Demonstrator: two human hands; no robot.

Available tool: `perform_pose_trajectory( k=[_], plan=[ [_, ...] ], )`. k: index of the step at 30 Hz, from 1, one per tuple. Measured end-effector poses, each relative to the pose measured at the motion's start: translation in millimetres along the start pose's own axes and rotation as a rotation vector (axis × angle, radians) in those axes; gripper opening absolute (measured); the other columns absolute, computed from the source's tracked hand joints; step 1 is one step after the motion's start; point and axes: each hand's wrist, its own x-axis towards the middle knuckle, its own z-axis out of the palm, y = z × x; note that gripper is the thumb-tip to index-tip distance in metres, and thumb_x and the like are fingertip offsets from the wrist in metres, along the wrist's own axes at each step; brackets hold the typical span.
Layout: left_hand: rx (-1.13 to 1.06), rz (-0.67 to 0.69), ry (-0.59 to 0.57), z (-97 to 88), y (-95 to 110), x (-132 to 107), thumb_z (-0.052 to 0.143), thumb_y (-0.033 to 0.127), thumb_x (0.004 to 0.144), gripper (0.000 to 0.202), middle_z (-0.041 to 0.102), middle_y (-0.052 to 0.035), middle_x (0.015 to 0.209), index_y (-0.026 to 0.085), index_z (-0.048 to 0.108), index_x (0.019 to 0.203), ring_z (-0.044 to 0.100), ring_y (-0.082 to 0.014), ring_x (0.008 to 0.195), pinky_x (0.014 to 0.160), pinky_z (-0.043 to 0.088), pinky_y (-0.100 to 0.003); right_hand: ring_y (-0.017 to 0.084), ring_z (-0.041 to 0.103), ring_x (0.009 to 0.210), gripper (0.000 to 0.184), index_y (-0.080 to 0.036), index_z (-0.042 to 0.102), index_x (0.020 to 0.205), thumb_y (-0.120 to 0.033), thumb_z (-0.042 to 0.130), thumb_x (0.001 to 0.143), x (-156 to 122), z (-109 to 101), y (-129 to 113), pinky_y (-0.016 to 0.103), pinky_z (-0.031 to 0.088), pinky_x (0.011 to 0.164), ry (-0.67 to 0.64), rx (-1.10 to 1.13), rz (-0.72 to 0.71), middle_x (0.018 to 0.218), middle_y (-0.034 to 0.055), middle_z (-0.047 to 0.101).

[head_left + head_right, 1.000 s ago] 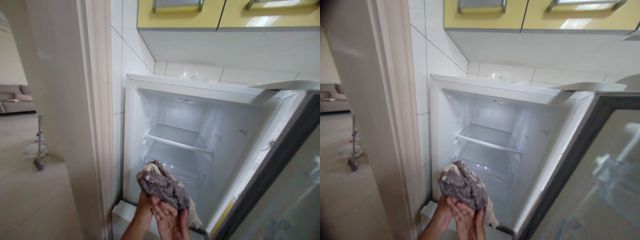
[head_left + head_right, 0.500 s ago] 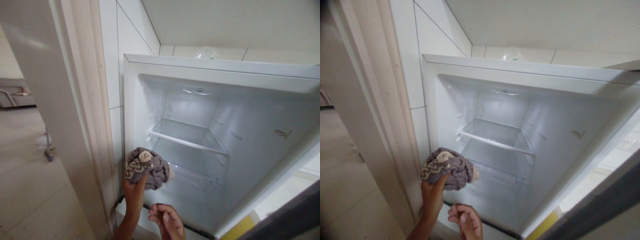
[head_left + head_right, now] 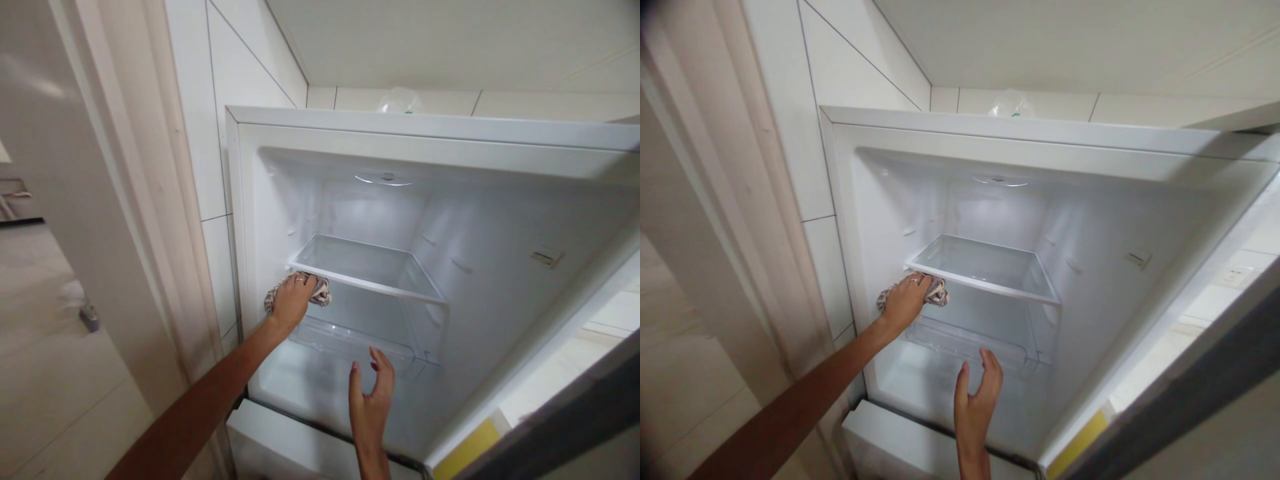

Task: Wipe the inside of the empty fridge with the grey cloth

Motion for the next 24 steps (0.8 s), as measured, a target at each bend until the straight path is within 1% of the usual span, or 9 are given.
perform_pose_trajectory(
  k=[2, 4, 7, 10, 13, 17, 20, 22, 24],
  plan=[
    [0.003, 0.029, -0.029, 6.7, -0.4, 11.6, 0.041, 0.01, 0.098, 0.039, 0.068, -0.0187, 0.121, 0.019, 0.063, 0.129, 0.063, -0.0303, 0.117, 0.1, 0.048, -0.043, 0.03, 0.054, 0.126, 0.039, -0.016, 0.061, 0.127, -0.037, 0.059, 0.094, 6.2, 1.5, -0.5, 0.054, 0.039, 0.109, -0.012, -0.129, -0.194, 0.131, 0.0185, 0.062],
    [-0.006, 0.064, -0.053, 13.7, -0.8, 21.9, 0.045, 0.011, 0.098, 0.037, 0.07, -0.0184, 0.118, 0.021, 0.066, 0.126, 0.065, -0.0302, 0.115, 0.101, 0.047, -0.044, 0.032, 0.048, 0.137, 0.041, -0.018, 0.058, 0.134, -0.033, 0.056, 0.096, 10.4, 4.2, 3.0, 0.058, 0.034, 0.112, -0.034, -0.254, -0.294, 0.142, 0.0196, 0.057],
    [-0.011, 0.107, -0.099, 24.8, -0.8, 37.5, 0.052, 0.011, 0.096, 0.033, 0.073, -0.0176, 0.114, 0.022, 0.07, 0.121, 0.066, -0.0301, 0.114, 0.101, 0.046, -0.044, 0.035, 0.04, 0.145, 0.048, -0.02, 0.052, 0.144, -0.035, 0.054, 0.098, 13.1, 10.5, 16.0, 0.062, 0.029, 0.113, -0.076, -0.419, -0.344, 0.152, 0.0199, 0.051],
    [-0.019, 0.136, -0.148, 37.3, 0.1, 55.5, 0.054, 0.011, 0.095, 0.033, 0.073, -0.0172, 0.117, 0.022, 0.07, 0.122, 0.067, -0.0298, 0.114, 0.098, 0.047, -0.042, 0.039, 0.036, 0.146, 0.049, -0.019, 0.051, 0.144, -0.037, 0.053, 0.098, 13.7, 17.4, 31.3, 0.066, 0.026, 0.111, -0.123, -0.542, -0.406, 0.147, 0.0208, 0.055],
    [-0.03, 0.143, -0.187, 53.1, 0.3, 75.1, 0.056, 0.015, 0.096, 0.028, 0.072, -0.0157, 0.12, 0.018, 0.071, 0.119, 0.065, -0.0278, 0.116, 0.099, 0.048, -0.042, 0.039, 0.035, 0.144, 0.044, -0.016, 0.053, 0.139, -0.035, 0.053, 0.099, 14.7, 23.1, 40.0, 0.066, 0.028, 0.109, -0.112, -0.603, -0.464, 0.14, 0.0218, 0.058],
    [-0.021, 0.096, -0.209, 78.6, -3.0, 101.7, 0.06, 0.03, 0.098, 0.026, 0.07, -0.0093, 0.12, 0.017, 0.067, 0.12, 0.065, -0.0236, 0.112, 0.1, 0.051, -0.047, 0.037, 0.038, 0.14, 0.04, -0.015, 0.054, 0.134, -0.036, 0.051, 0.1, 16.3, 26.8, 40.2, 0.059, 0.034, 0.106, -0.043, -0.623, -0.505, 0.135, 0.0206, 0.059],
    [0.011, 0.042, -0.192, 94.9, -6.6, 121.0, 0.057, 0.038, 0.1, 0.033, 0.067, -0.0108, 0.124, 0.017, 0.064, 0.124, 0.064, -0.0252, 0.113, 0.1, 0.052, -0.05, 0.037, 0.041, 0.137, 0.04, -0.016, 0.054, 0.134, -0.037, 0.049, 0.102, 16.4, 27.4, 38.4, 0.057, 0.036, 0.105, -0.033, -0.652, -0.502, 0.133, 0.0195, 0.059],
    [0.026, 0.027, -0.178, 102.9, -8.5, 132.9, 0.056, 0.038, 0.1, 0.035, 0.066, -0.0128, 0.125, 0.016, 0.063, 0.126, 0.064, -0.0278, 0.114, 0.098, 0.052, -0.049, 0.037, 0.042, 0.136, 0.04, -0.016, 0.054, 0.134, -0.038, 0.049, 0.102, 16.2, 27.9, 38.3, 0.057, 0.035, 0.104, -0.032, -0.661, -0.504, 0.133, 0.019, 0.06],
    [0.033, 0.02, -0.157, 109.6, -9.4, 143.5, 0.049, 0.031, 0.102, 0.032, 0.065, -0.0152, 0.126, 0.018, 0.062, 0.128, 0.063, -0.03, 0.117, 0.094, 0.053, -0.046, 0.037, 0.044, 0.134, 0.039, -0.017, 0.054, 0.134, -0.039, 0.049, 0.102, 16.1, 29.0, 39.0, 0.057, 0.035, 0.104, -0.022, -0.667, -0.507, 0.132, 0.0188, 0.06]
  ],
)
